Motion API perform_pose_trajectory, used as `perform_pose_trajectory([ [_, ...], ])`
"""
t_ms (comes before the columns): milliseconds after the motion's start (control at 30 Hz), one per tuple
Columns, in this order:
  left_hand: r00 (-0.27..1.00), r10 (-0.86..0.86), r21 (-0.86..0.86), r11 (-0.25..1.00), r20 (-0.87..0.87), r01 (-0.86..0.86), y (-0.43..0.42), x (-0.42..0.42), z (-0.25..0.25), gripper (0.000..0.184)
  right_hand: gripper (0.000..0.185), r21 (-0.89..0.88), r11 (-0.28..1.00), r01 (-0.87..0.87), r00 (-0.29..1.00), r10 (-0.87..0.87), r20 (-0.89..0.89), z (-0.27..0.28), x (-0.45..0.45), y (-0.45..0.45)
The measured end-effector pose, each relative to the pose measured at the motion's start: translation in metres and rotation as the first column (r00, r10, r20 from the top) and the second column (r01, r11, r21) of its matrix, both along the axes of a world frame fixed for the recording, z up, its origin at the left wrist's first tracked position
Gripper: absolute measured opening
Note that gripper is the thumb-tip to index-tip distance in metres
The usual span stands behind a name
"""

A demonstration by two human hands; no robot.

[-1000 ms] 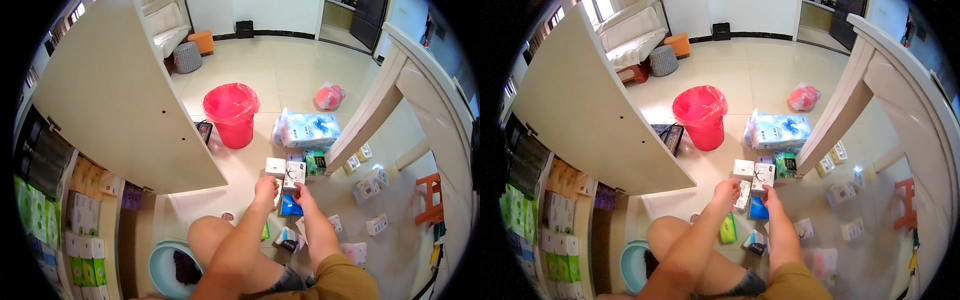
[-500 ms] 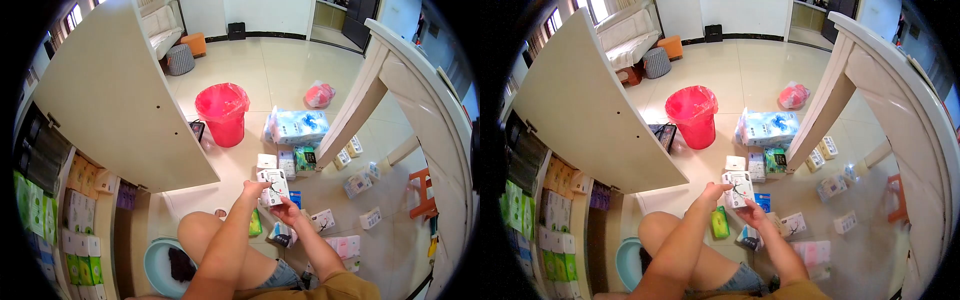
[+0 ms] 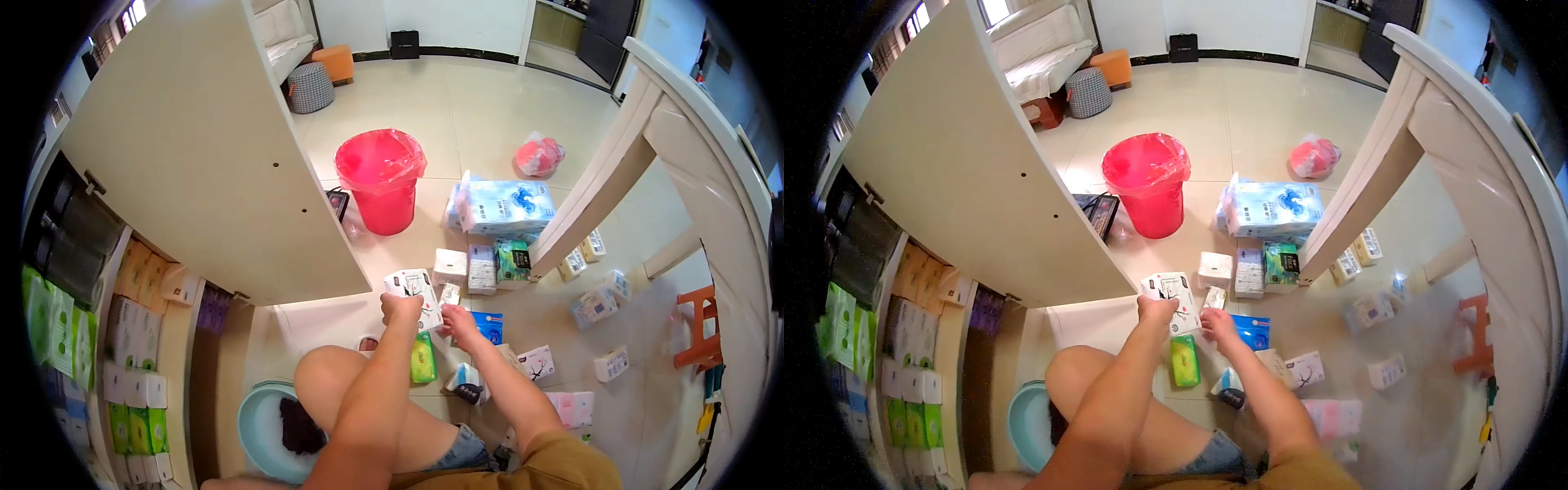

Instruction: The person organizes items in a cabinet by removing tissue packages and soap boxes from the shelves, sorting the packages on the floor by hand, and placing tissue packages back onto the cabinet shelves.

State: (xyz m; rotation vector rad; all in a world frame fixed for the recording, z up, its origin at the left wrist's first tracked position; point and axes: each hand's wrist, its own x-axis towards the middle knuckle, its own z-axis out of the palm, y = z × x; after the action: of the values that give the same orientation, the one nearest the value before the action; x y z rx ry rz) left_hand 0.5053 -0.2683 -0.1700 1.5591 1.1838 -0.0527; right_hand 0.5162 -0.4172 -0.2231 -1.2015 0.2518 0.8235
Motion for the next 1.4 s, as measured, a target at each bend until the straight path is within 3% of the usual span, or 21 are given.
perform_pose_trajectory([
  [33,0.999,-0.029,0.031,0.999,-0.022,0.03,0.0,-0.002,0.007,0.061,0.028,0.002,1.0,-0.009,1.0,0.009,-0.002,-0.016,0.012,0.003],
  [100,1.0,-0.01,0.029,1.0,-0.005,0.011,0.0,-0.004,0.012,0.06,0.021,-0.345,0.908,0.237,0.864,-0.035,0.503,-0.038,0.034,0.008],
  [167,1.0,-0.003,0.041,0.999,0.011,0.003,0.003,0.0,-0.009,0.059,0.031,-0.592,0.731,0.34,0.741,0.179,0.647,-0.02,0.056,0.011],
  [200,1.0,0.007,0.042,0.999,0.01,-0.008,0.004,0.001,-0.015,0.059,0.031,-0.591,0.735,0.332,0.739,0.186,0.647,-0.007,0.062,0.015],
  [267,0.999,-0.031,0.043,0.999,-0.017,0.032,0.005,0.003,-0.021,0.06,0.047,-0.672,0.535,0.512,0.479,0.471,0.74,0.014,0.075,0.024],
  [300,0.999,-0.003,0.054,0.999,-0.05,0.006,-0.001,0.0,0.001,0.06,0.047,-0.671,0.542,0.506,0.475,0.474,0.742,0.018,0.083,0.028],
  [367,0.998,-0.01,0.028,1.0,-0.063,0.011,-0.001,0.0,0.002,0.061,0.06,-0.805,0.379,0.457,0.471,0.665,0.58,0.023,0.096,0.033],
  [400,0.997,-0.026,-0.001,1.0,-0.075,0.026,-0.001,-0.001,0.008,0.061,0.06,-0.803,0.387,0.453,0.463,0.668,0.583,0.024,0.098,0.036],
  [467,0.995,0.004,0.019,1.0,-0.099,-0.002,-0.001,-0.004,0.02,0.061,0.069,-0.914,0.23,0.333,0.57,0.723,0.39,0.028,0.102,0.042],
  [600,0.997,0.028,-0.001,1.0,-0.067,-0.028,0.003,-0.007,0.021,0.059,0.07,-0.965,0.174,0.195,0.624,0.737,0.259,0.03,0.097,0.043],
  [633,0.998,0.024,-0.017,1.0,-0.059,-0.025,0.001,-0.01,0.032,0.059,0.065,-0.89,0.214,0.403,0.539,0.73,0.42,-0.011,0.104,0.038],
  [667,0.999,0.019,-0.033,0.999,-0.051,-0.02,0.001,-0.011,0.038,0.058,0.065,-0.887,0.22,0.405,0.531,0.733,0.425,-0.009,0.103,0.037],
  [733,0.998,0.029,-0.021,0.999,-0.051,-0.03,0.001,-0.011,0.034,0.057,0.061,-0.938,0.082,0.336,0.545,0.795,0.265,0.005,0.096,0.034],
  [900,0.998,0.05,-0.06,0.997,-0.044,-0.052,0.003,-0.014,0.038,0.057,0.064,-0.846,0.254,0.469,0.345,0.829,0.441,0.024,0.073,0.014],
  [967,0.996,0.087,-0.08,0.993,-0.008,-0.087,0.008,-0.016,0.027,0.06,0.064,-0.735,0.467,0.492,0.211,0.755,0.621,0.027,0.061,0.004],
  [1000,0.996,0.086,-0.082,0.993,0.001,-0.086,0.009,-0.017,0.029,0.06,0.064,-0.731,0.466,0.499,0.205,0.756,0.622,0.028,0.055,0.0],
  [1067,0.986,0.145,-0.027,0.989,-0.088,-0.147,0.012,-0.019,0.033,0.064,0.062,-0.573,0.643,0.508,0.153,0.588,0.795,0.033,0.043,-0.007],
  [1133,0.988,0.137,-0.03,0.99,-0.073,-0.139,0.015,-0.026,0.043,0.066,0.062,-0.543,0.667,0.51,0.083,0.59,0.803,0.051,0.031,-0.015],
  [1233,0.98,0.178,-0.032,0.983,-0.094,-0.181,0.017,-0.036,0.062,0.066,0.065,-0.326,0.825,0.461,-0.14,0.43,0.892,0.071,0.017,-0.02],
  [1367,0.971,0.236,-0.029,0.971,-0.051,-0.237,0.021,-0.045,0.068,0.065,0.067,-0.143,0.901,0.409,-0.273,0.27,0.923,0.114,-0.006,-0.009],
  [1400,0.952,0.303,-0.093,0.95,0.045,-0.298,0.023,-0.041,0.056,0.059,0.067,-0.135,0.91,0.392,-0.289,0.261,0.921,0.123,-0.009,-0.006],
])
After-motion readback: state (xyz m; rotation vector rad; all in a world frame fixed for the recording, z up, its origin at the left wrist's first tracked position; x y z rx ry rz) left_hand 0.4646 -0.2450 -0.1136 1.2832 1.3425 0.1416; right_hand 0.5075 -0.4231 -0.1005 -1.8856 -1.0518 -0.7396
